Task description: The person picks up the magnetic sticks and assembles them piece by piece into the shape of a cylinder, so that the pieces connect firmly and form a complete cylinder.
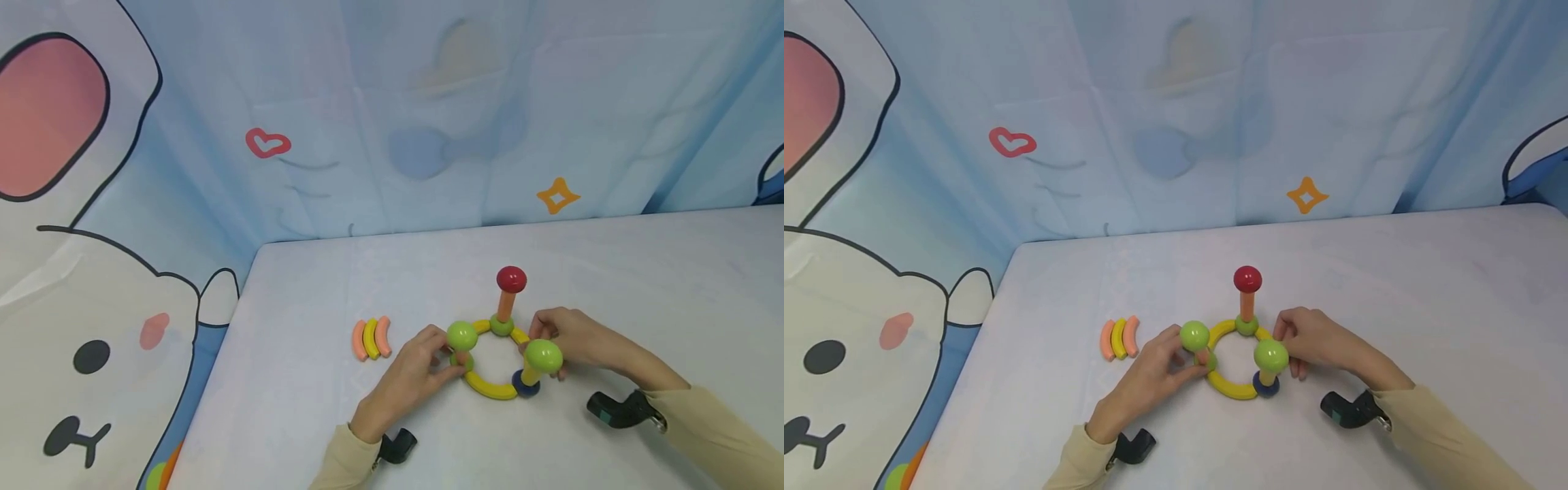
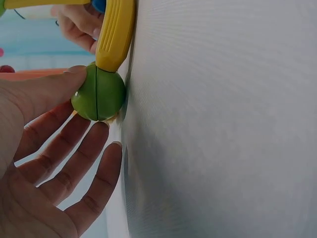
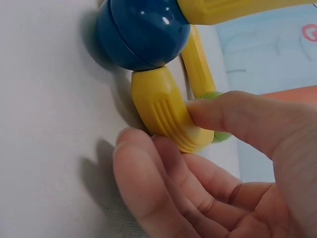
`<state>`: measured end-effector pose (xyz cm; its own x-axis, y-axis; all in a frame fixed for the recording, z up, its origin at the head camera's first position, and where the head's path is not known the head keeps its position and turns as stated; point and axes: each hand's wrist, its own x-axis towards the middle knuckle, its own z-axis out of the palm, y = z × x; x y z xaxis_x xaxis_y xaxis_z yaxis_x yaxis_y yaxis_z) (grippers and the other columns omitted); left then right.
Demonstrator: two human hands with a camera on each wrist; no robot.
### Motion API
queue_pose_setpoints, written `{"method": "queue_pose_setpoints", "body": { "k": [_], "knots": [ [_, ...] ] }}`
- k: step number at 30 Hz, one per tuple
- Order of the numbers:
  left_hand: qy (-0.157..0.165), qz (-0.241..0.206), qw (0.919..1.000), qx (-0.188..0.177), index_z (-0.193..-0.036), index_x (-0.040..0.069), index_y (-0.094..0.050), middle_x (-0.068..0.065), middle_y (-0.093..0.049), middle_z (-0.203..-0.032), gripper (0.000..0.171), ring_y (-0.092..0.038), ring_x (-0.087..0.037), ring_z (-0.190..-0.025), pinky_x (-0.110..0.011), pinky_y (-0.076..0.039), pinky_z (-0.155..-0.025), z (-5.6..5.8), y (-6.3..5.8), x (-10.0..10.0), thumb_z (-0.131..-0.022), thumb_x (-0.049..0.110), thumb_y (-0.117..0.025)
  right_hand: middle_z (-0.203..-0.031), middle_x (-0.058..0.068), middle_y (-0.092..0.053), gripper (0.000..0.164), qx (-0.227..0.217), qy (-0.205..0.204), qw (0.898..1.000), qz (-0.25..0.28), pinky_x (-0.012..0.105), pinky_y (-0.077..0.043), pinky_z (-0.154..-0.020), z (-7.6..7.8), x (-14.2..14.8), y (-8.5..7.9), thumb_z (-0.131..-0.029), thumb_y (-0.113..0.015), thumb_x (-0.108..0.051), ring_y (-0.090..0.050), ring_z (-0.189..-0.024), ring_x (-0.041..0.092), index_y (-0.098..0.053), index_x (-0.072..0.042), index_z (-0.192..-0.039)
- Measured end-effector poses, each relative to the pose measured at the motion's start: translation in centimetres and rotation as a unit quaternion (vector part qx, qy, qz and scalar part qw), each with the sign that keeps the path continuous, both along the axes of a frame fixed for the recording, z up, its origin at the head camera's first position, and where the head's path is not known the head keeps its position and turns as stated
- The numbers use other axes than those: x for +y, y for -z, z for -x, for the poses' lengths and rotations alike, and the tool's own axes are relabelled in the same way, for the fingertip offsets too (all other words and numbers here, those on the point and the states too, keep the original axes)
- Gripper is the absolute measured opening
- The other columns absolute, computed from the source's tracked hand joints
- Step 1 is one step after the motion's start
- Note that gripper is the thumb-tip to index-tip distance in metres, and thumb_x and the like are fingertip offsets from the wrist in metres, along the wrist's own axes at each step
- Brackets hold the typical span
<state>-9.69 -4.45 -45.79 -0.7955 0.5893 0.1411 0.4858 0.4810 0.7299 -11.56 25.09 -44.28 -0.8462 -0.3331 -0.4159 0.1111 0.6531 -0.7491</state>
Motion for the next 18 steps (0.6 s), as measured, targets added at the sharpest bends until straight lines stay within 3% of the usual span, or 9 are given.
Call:
{"method": "queue_pose_setpoints", "body": {
  "k": [6,13,18],
  "knots": [
    [0.002,-0.007,0.9999,-0.009,-0.104,0.012,-0.07,0.002,-0.062,-0.107,0.014,-0.063,-0.01,-0.102,-0.018,-0.054,-0.085,0.4,0.0,-0.1,-0.094,0.013,-0.08,-0.072,0.007,-0.061,0.022,-0.011,0.004,1.0,0.008,0.032,-0.059,-0.055,-0.6,0.0,-0.2,-0.095,-0.077,-0.013,-0.064,-0.055,0.021,-0.06,0.001,-0.096],
    [-0.004,-0.011,0.9998,-0.018,-0.104,0.012,-0.069,0.001,-0.063,-0.109,0.014,-0.062,-0.013,-0.103,-0.02,-0.054,-0.087,0.8,-0.1,-0.1,-0.094,0.012,-0.079,-0.069,0.006,-0.062,0.003,-0.025,0.002,1.0,0.013,0.031,-0.058,-0.054,-1.1,0.0,0.1,-0.095,-0.061,0.0,-0.064,-0.053,0.02,-0.06,0.002,-0.097],
    [-0.006,-0.014,0.9997,-0.02,-0.102,0.013,-0.069,0.001,-0.062,-0.109,0.013,-0.063,-0.013,-0.105,-0.02,-0.055,-0.087,1.0,-0.1,-0.1,-0.094,0.012,-0.079,-0.067,0.006,-0.062,0.003,-0.019,0.002,1.0,0.021,0.03,-0.058,-0.053,-1.4,-0.1,0.0,-0.095,-0.058,0.001,-0.064,-0.053,0.021,-0.06,0.002,-0.096]
  ]
}}
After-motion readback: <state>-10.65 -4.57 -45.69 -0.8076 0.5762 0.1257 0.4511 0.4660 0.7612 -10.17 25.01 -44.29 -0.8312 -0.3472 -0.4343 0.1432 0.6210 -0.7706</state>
